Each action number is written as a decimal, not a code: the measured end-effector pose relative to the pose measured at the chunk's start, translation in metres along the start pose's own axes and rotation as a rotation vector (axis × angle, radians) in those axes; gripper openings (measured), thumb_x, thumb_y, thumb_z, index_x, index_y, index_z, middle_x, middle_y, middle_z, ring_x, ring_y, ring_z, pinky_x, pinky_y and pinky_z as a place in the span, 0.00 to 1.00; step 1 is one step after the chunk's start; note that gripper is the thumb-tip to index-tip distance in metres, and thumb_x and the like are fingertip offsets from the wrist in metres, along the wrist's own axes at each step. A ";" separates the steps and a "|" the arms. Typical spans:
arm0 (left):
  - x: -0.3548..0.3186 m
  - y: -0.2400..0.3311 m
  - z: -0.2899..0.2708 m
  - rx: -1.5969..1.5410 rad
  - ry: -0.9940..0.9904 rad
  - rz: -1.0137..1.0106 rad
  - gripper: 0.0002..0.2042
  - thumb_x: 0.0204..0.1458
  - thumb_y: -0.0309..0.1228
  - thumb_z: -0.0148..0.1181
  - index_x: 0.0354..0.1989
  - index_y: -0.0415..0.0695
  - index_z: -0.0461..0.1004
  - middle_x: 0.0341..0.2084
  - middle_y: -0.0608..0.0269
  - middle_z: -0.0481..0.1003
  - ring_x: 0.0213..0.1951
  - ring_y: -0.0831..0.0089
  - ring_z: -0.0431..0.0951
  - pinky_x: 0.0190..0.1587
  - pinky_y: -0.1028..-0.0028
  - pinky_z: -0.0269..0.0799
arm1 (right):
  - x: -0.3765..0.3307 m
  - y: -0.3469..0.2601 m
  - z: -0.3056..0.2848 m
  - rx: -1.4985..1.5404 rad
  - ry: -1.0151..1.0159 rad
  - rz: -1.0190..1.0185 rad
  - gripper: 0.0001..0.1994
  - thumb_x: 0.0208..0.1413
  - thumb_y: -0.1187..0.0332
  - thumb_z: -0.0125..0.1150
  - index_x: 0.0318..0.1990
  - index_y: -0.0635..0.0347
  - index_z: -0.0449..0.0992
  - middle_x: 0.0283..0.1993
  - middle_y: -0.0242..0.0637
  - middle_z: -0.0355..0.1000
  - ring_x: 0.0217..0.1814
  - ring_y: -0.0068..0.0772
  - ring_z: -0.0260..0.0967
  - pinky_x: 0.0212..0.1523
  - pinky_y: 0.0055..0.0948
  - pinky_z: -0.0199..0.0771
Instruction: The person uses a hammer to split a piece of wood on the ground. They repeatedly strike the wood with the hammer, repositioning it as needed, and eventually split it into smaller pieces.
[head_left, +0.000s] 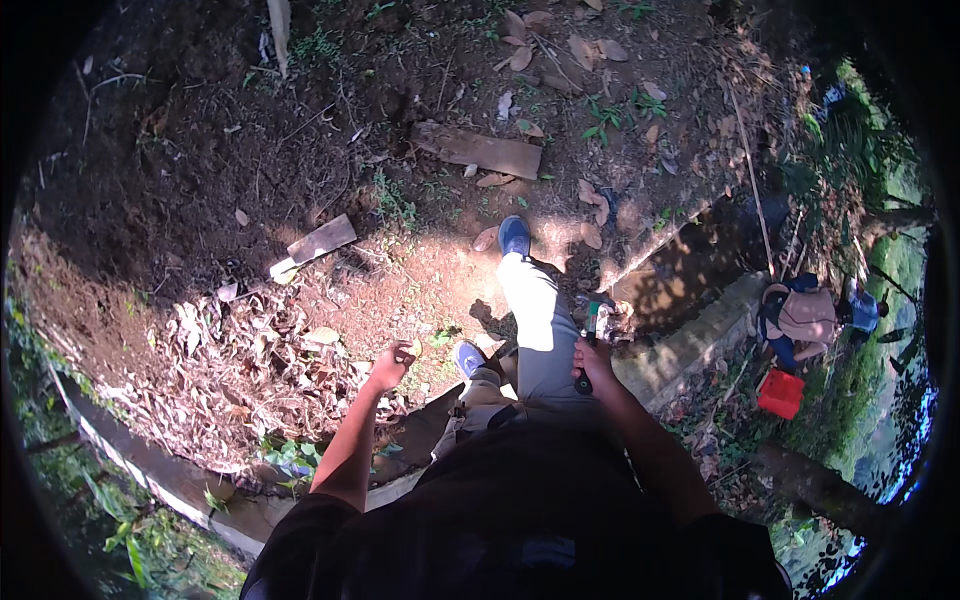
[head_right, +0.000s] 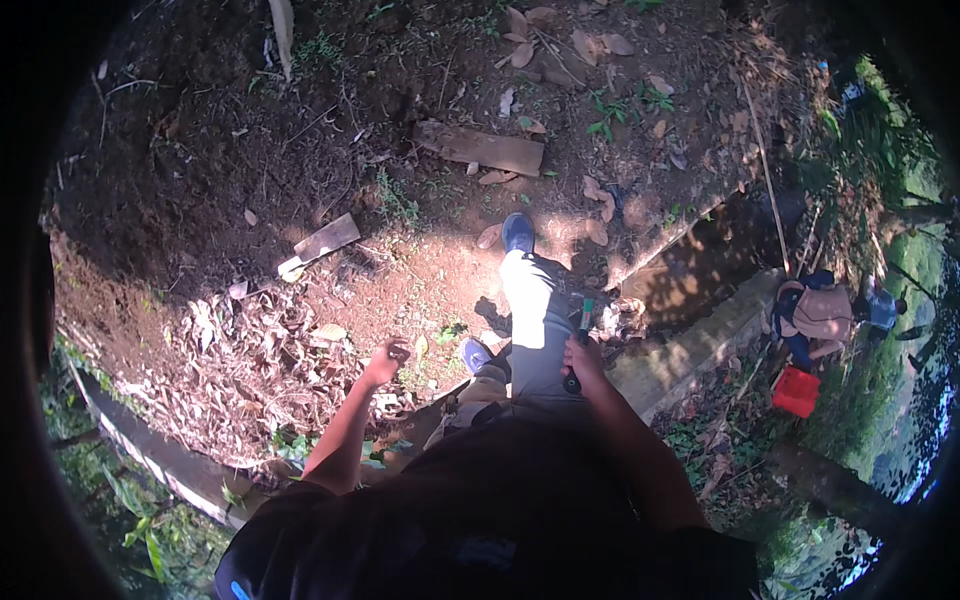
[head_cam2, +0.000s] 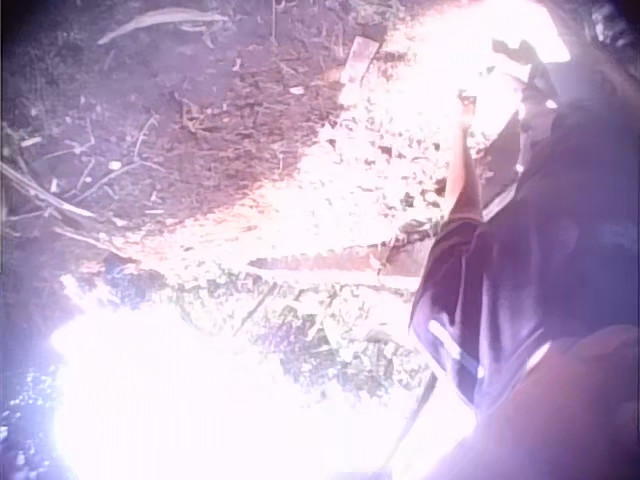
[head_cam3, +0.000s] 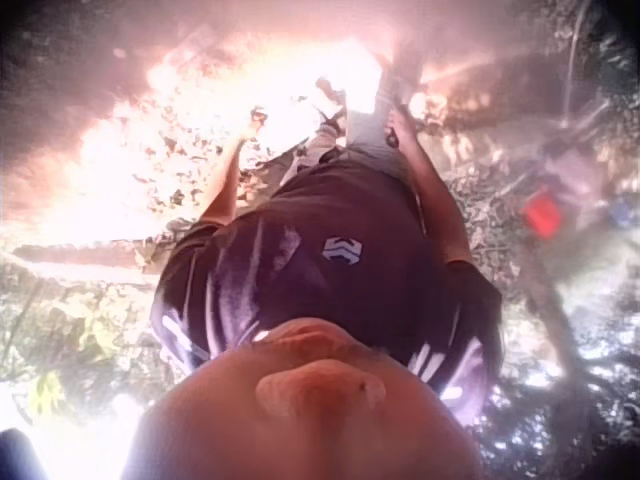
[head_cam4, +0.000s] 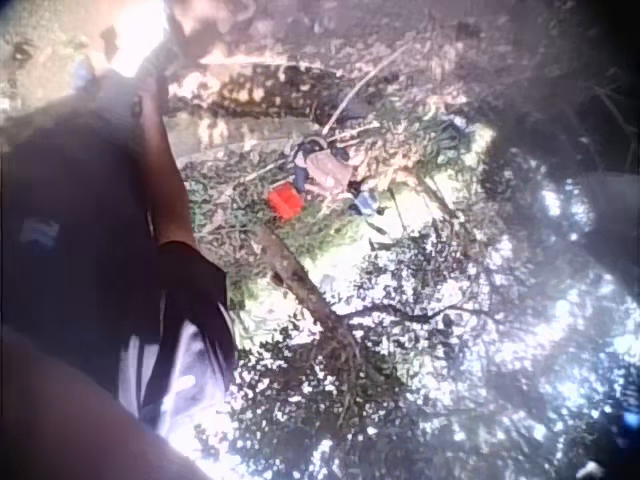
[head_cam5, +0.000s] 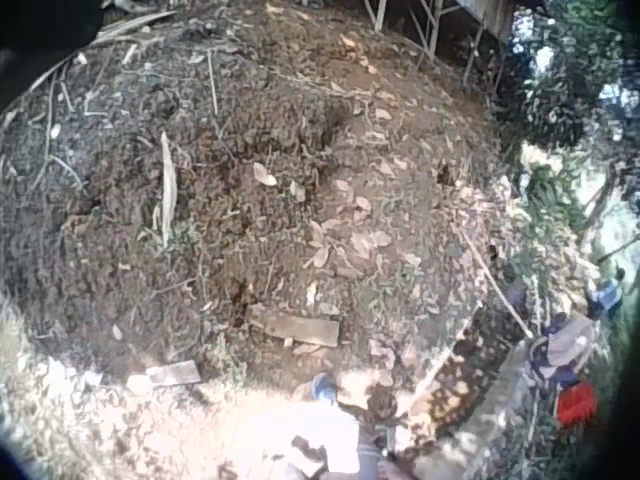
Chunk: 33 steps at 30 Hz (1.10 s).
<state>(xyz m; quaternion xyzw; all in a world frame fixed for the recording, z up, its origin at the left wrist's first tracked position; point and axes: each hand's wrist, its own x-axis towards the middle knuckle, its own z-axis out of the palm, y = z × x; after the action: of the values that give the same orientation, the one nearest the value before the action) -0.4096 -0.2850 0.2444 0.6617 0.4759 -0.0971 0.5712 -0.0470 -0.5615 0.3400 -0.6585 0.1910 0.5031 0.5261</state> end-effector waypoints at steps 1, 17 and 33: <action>0.009 -0.005 -0.006 0.002 -0.001 0.016 0.18 0.56 0.26 0.60 0.56 0.40 0.72 0.41 0.53 0.83 0.44 0.65 0.82 0.48 0.68 0.76 | -0.005 -0.004 0.007 -0.058 0.023 -0.012 0.05 0.61 0.68 0.57 0.40 0.47 0.66 0.24 0.22 0.58 0.18 0.15 0.53 0.17 0.23 0.59; 0.272 -0.099 -0.157 0.645 0.601 -0.027 0.37 0.40 0.34 0.74 0.62 0.52 0.65 0.57 0.49 0.65 0.59 0.45 0.66 0.61 0.52 0.66 | 0.025 -0.024 0.057 -0.583 0.171 0.225 0.08 0.62 0.69 0.55 0.46 0.56 0.67 0.22 0.28 0.60 0.10 0.20 0.51 0.07 0.25 0.60; 0.358 -0.080 -0.215 1.146 0.623 -0.170 0.55 0.32 0.39 0.77 0.73 0.58 0.51 0.62 0.61 0.61 0.64 0.57 0.60 0.66 0.53 0.51 | 0.036 -0.066 0.101 -0.624 0.269 0.368 0.09 0.60 0.72 0.51 0.47 0.55 0.65 0.22 0.31 0.58 0.06 0.24 0.50 0.04 0.27 0.57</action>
<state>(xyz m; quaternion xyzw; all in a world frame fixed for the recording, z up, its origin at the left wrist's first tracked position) -0.3692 0.0744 0.0213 0.8184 0.5426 -0.1839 -0.0460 -0.0271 -0.4381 0.3482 -0.8018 0.2109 0.5321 0.1715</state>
